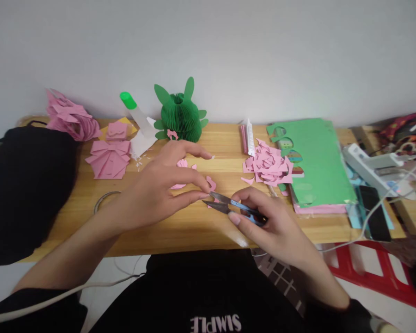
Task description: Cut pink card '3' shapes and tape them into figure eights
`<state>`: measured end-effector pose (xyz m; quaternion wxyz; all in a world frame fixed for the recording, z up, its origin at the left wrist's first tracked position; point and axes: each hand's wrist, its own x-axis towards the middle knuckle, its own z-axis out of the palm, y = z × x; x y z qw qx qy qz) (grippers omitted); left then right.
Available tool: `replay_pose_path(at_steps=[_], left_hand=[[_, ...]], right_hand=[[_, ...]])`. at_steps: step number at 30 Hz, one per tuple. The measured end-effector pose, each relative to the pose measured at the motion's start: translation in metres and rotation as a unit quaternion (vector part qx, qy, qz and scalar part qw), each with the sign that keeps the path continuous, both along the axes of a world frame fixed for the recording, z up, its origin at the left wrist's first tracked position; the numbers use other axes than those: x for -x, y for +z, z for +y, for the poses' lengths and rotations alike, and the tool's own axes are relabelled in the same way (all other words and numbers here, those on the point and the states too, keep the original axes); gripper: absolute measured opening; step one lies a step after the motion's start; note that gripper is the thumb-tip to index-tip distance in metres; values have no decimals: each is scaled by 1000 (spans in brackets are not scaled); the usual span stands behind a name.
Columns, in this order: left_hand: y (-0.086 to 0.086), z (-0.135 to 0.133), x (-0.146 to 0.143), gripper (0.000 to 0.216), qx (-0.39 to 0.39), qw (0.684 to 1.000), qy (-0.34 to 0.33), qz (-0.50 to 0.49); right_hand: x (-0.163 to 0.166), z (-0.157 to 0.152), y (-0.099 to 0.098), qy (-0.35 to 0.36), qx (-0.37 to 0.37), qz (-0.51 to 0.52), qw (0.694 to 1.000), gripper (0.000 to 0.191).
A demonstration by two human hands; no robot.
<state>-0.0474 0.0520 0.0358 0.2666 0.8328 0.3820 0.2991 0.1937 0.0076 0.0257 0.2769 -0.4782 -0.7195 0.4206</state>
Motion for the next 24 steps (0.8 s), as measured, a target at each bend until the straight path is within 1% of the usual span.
replay_pose_path(at_steps=[5,9,11,13,15,17,18,20,22,23,24], left_hand=[[3,1,1,13,-41,998,-42,39],[0,2,3,11,-71,993,-76,60],[-2,4,4,11,-64,992,-83,67],[-4,5,5,12,-41,993,-88,65],[-6,6,8,12,-13,994,-94,56],[-10,6,10,9,15,995,-87,41],[-14,6,11,8,32,996,-74,31],[-24,3,11,7,73,997,-29,-1],[-39,-2,8,9,129,991,19,-42],[-47,-5,6,11,157,985,34,-67],[-56,-8,3,12,184,978,44,-87]], right_hand=[[-1,1,-1,11,10,-11,1000,12],[0,1,0,27,19,-18,999,13],[1,0,3,31,17,-36,999,14],[0,0,4,31,12,-66,997,15],[-2,0,1,30,11,-102,994,16],[-6,-1,-14,13,6,-151,988,19],[-9,-1,-25,-4,1,-181,983,21],[-15,-2,-57,-90,-42,-256,962,26],[-18,-4,-90,-180,-79,-306,932,29],[-18,-6,-103,-209,-93,-318,920,31],[-17,-8,-113,-218,-96,-320,917,32]])
